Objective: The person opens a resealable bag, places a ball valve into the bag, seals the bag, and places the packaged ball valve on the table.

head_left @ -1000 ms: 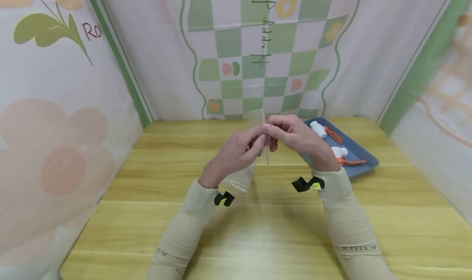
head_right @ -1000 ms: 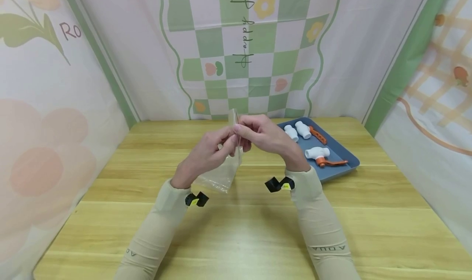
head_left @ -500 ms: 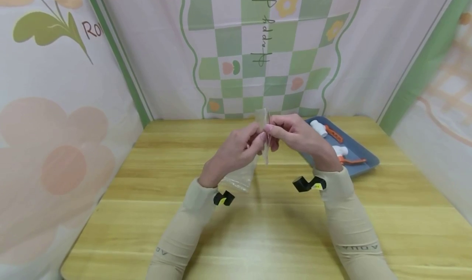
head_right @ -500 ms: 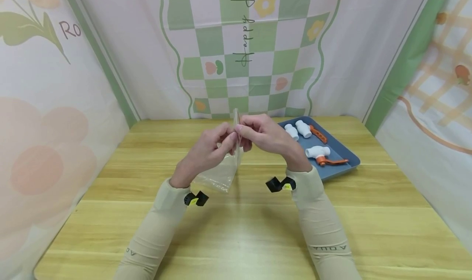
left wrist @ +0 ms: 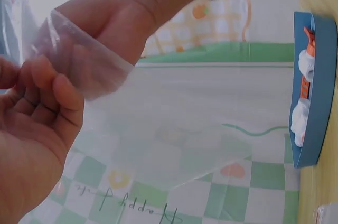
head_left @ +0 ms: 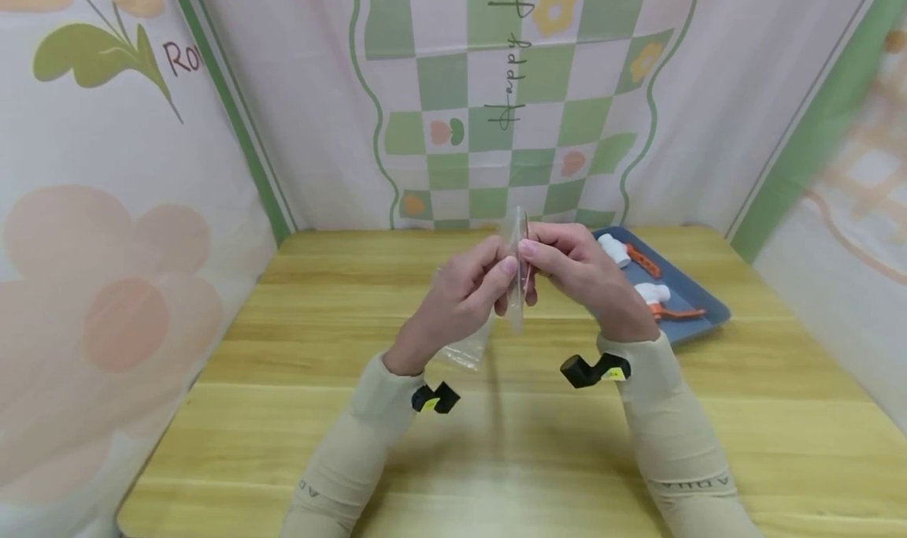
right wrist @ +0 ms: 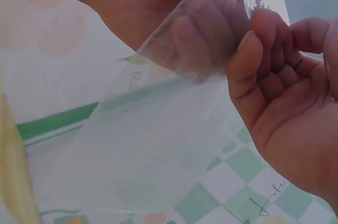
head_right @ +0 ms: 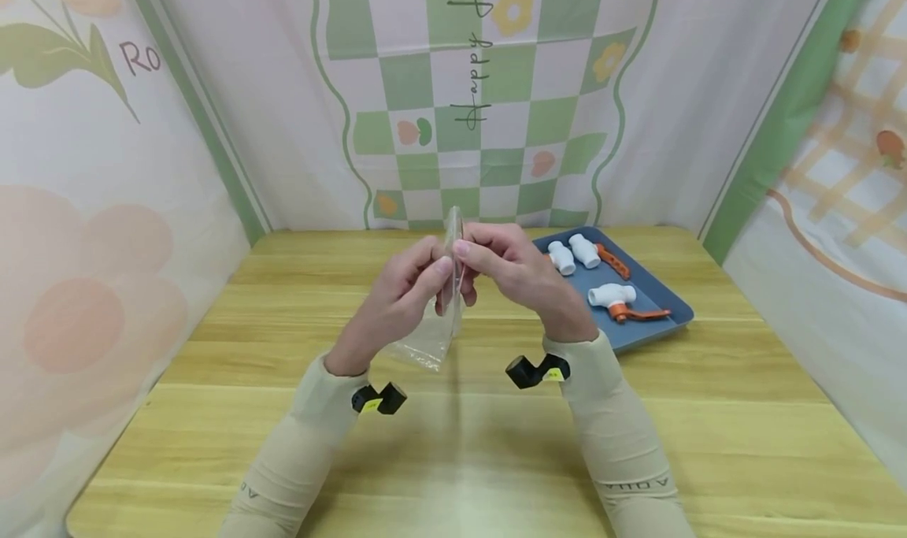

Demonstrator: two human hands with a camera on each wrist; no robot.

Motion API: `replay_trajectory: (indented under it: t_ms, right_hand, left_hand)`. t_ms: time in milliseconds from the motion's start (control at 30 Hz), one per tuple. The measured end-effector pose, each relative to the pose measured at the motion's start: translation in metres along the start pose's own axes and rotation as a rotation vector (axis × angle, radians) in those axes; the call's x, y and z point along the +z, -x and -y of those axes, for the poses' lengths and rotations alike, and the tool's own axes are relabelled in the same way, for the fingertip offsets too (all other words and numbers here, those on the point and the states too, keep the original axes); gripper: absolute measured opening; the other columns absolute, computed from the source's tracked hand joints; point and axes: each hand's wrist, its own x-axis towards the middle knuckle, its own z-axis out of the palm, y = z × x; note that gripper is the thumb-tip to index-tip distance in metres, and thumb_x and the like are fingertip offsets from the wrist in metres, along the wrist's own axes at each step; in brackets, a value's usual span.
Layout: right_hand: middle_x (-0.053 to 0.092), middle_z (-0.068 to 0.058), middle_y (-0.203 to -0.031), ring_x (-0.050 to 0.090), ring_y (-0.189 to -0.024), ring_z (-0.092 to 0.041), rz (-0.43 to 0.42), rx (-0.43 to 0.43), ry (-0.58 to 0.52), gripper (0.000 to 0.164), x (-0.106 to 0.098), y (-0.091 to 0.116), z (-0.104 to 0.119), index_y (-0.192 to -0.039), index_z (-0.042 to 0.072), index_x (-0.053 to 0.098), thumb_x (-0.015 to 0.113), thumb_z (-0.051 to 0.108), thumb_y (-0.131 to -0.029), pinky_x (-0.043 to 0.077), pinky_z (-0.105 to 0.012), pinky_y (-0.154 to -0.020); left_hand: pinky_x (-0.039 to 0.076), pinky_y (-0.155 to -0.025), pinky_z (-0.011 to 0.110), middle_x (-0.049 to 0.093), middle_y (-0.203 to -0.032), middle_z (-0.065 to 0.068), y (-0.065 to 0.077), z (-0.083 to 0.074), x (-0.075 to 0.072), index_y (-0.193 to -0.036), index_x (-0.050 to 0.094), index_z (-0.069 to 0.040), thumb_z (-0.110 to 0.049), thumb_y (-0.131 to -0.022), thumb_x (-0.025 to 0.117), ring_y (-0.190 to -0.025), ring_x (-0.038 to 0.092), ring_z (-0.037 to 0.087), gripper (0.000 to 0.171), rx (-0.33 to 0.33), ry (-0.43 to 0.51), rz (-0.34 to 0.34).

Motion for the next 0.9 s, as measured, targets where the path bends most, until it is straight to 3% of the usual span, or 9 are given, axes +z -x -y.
replay_trajectory:
  t_ms: [200, 400, 500, 900]
  right_hand:
    - [0.053, -0.007, -0.07, 0.05, -0.051, -0.02, -0.028, -0.003, -0.089, 0.022, 0.004, 0.001, -0.003, -0.082, -0.001, 0.057, 0.046, 0.009, -0.097, 0.047, -0.028, -0.045]
    - [0.052, -0.008, -0.068, 0.049, -0.052, -0.02, -0.025, -0.044, -0.104, 0.021, 0.005, 0.0, -0.003, -0.082, -0.002, 0.056, 0.045, 0.007, -0.097, 0.046, -0.028, -0.045]
    - [0.052, -0.008, -0.068, 0.05, -0.051, -0.019, -0.008, -0.081, -0.125, 0.021, 0.005, -0.001, -0.004, -0.082, -0.003, 0.057, 0.045, 0.007, -0.097, 0.046, -0.028, -0.045]
    - [0.058, -0.008, -0.07, 0.052, -0.049, -0.018, -0.004, -0.106, -0.125, 0.022, 0.004, -0.002, -0.007, -0.081, -0.005, 0.056, 0.046, 0.007, -0.097, 0.046, -0.028, -0.043]
  left_hand:
    - [0.042, -0.045, 0.024, 0.048, -0.062, 0.004, 0.001, -0.008, 0.003, -0.085, 0.049, -0.003, 0.001, -0.096, 0.037, -0.05, 0.045, 0.009, 0.016, -0.009, 0.055, -0.04]
    - [0.043, -0.045, 0.026, 0.045, -0.061, 0.01, -0.003, -0.034, 0.001, -0.081, 0.045, 0.0, 0.006, -0.093, 0.036, -0.049, 0.043, 0.018, 0.016, -0.03, 0.049, -0.062]
    - [0.043, -0.045, 0.029, 0.045, -0.06, 0.012, -0.005, -0.039, 0.001, -0.079, 0.044, 0.002, 0.008, -0.092, 0.035, -0.049, 0.044, 0.021, 0.017, -0.024, 0.058, -0.065]
    - [0.044, -0.043, 0.027, 0.048, -0.061, 0.009, 0.0, -0.006, 0.004, -0.081, 0.044, -0.001, -0.002, -0.096, 0.036, -0.048, 0.048, 0.016, 0.017, -0.032, 0.104, -0.075]
